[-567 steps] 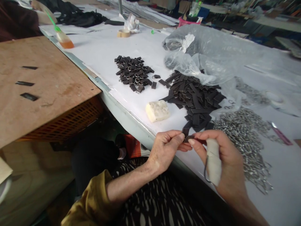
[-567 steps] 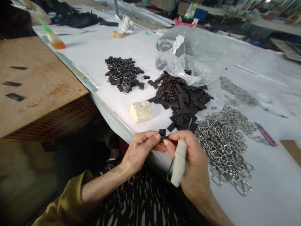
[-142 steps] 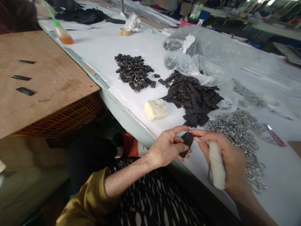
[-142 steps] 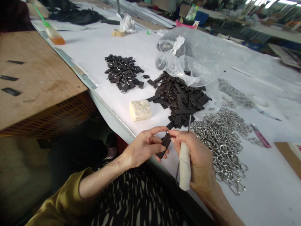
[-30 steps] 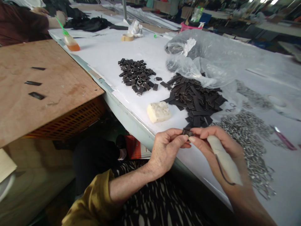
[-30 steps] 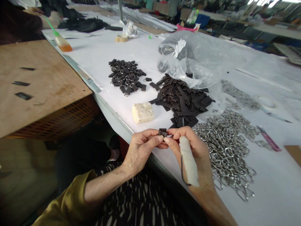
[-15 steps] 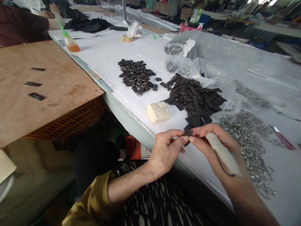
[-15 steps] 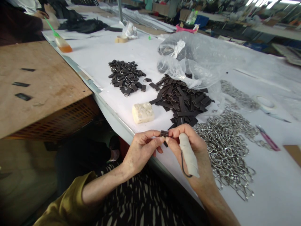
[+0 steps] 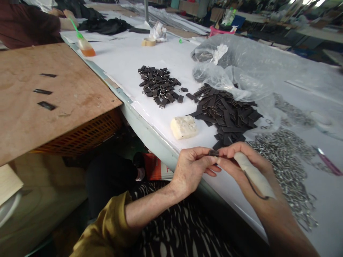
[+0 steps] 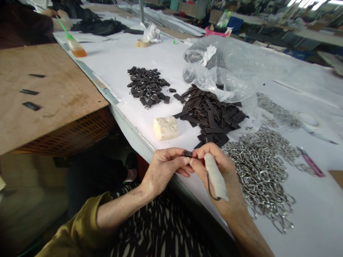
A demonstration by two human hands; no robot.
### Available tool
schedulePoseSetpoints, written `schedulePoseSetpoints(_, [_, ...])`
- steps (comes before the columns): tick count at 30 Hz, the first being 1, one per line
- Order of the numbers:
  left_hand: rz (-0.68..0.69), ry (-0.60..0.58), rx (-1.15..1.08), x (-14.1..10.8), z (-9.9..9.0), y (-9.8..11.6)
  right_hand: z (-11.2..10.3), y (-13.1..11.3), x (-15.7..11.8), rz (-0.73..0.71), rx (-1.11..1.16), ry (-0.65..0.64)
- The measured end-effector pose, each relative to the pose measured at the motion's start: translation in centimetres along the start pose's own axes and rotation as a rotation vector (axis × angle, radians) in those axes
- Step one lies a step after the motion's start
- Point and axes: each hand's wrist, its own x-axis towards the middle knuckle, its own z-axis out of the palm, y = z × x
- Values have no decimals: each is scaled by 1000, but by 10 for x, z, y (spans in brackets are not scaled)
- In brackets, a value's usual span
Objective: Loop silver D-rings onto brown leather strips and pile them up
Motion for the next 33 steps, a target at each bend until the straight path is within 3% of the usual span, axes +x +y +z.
schedulePoseSetpoints(10, [30,24,-42,1,-1,0,3,-9,-1,50,-13,21])
schedulePoseSetpoints(33, [-10,21,-101,2,-6,0,8,-4,-2,-7,-21,93])
